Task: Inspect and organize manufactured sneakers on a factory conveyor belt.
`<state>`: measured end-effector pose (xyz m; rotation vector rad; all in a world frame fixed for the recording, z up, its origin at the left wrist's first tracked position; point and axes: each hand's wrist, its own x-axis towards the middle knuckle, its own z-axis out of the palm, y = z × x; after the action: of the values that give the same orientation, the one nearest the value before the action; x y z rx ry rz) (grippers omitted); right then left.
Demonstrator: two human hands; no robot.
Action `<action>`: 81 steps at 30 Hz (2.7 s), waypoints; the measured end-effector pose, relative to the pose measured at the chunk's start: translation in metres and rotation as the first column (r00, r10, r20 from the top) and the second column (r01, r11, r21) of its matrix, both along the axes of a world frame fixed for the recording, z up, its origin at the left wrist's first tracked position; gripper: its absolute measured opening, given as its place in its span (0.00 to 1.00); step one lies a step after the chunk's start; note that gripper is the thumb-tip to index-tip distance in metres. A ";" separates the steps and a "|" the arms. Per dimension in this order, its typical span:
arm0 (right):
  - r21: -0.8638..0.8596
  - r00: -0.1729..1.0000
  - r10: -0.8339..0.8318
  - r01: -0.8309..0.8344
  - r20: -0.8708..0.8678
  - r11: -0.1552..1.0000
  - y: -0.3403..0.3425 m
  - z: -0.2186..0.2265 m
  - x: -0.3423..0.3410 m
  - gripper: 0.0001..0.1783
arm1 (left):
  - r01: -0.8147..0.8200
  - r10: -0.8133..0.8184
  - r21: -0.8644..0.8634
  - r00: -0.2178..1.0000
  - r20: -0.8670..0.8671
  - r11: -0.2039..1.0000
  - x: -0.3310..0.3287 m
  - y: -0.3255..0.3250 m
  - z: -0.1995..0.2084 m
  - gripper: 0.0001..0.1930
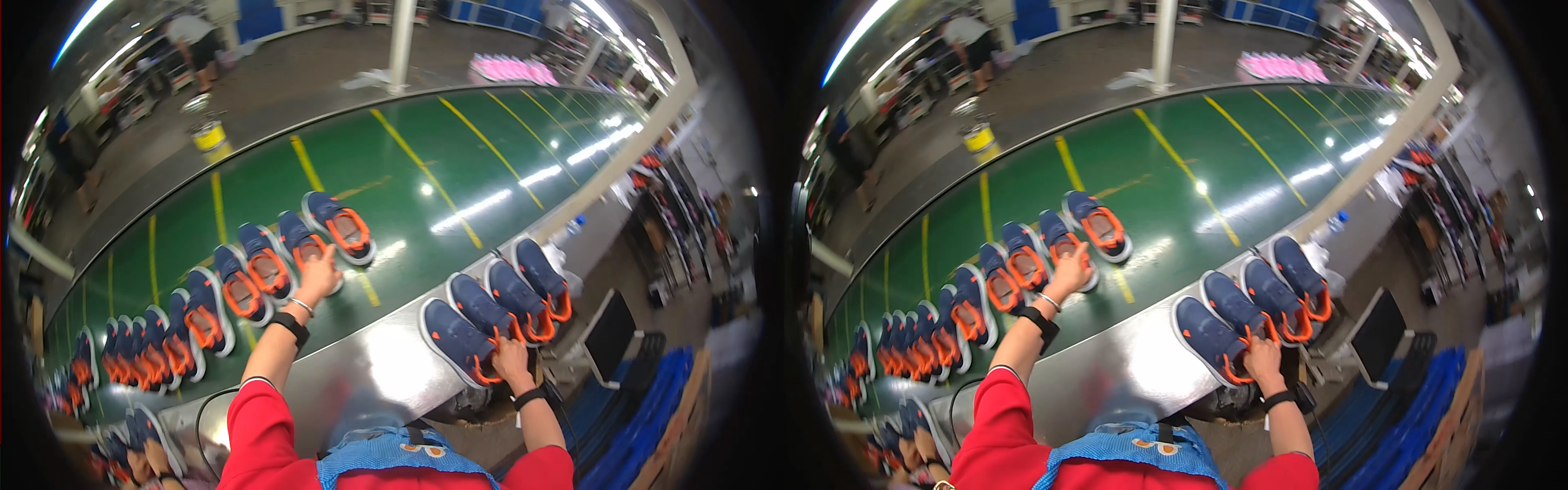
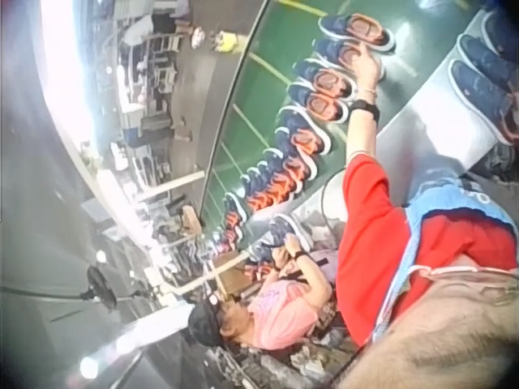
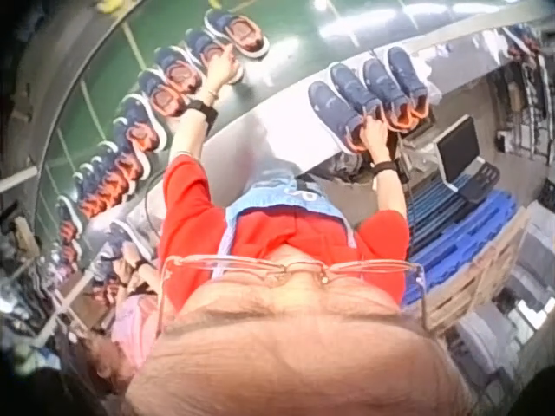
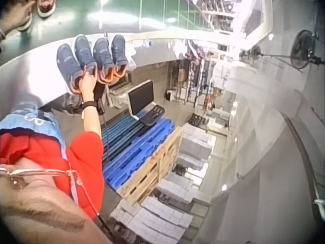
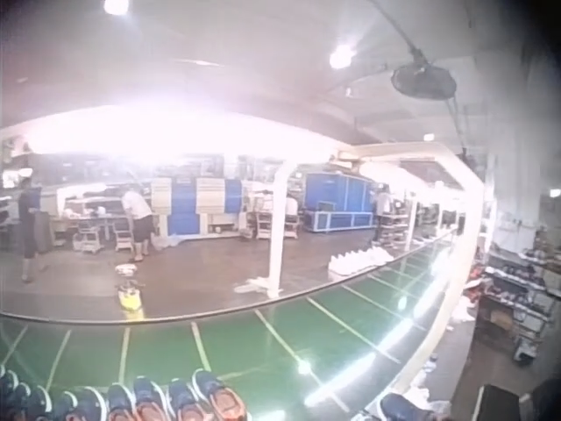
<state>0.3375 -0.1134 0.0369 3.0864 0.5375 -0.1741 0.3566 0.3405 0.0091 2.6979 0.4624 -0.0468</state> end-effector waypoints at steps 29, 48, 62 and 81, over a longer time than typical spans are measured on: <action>0.689 0.693 0.404 0.185 -0.597 0.701 0.158 -0.035 -0.145 0.50 | 0.020 0.039 -0.362 0.987 0.154 0.932 -0.308 -0.128 0.073 0.28; 0.215 0.047 0.527 0.941 -0.848 0.261 0.121 -0.024 -0.132 0.22 | -0.279 0.403 -0.880 0.807 -0.431 -0.384 -0.312 -0.119 0.016 0.20; 0.051 -0.029 0.640 0.993 -0.768 0.106 0.117 -0.025 -0.131 0.21 | -0.304 0.365 -0.857 0.807 -0.464 -0.417 -0.310 -0.127 0.008 0.15; -0.021 -0.118 0.605 0.986 -0.787 0.166 0.119 -0.019 -0.140 0.16 | -0.332 0.378 -0.902 0.825 -0.420 -0.277 -0.313 -0.127 0.023 0.16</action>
<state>0.1976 0.0059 0.0183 -0.7468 0.4356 1.3312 0.0437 0.2139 0.0318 0.8079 0.7784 -0.1242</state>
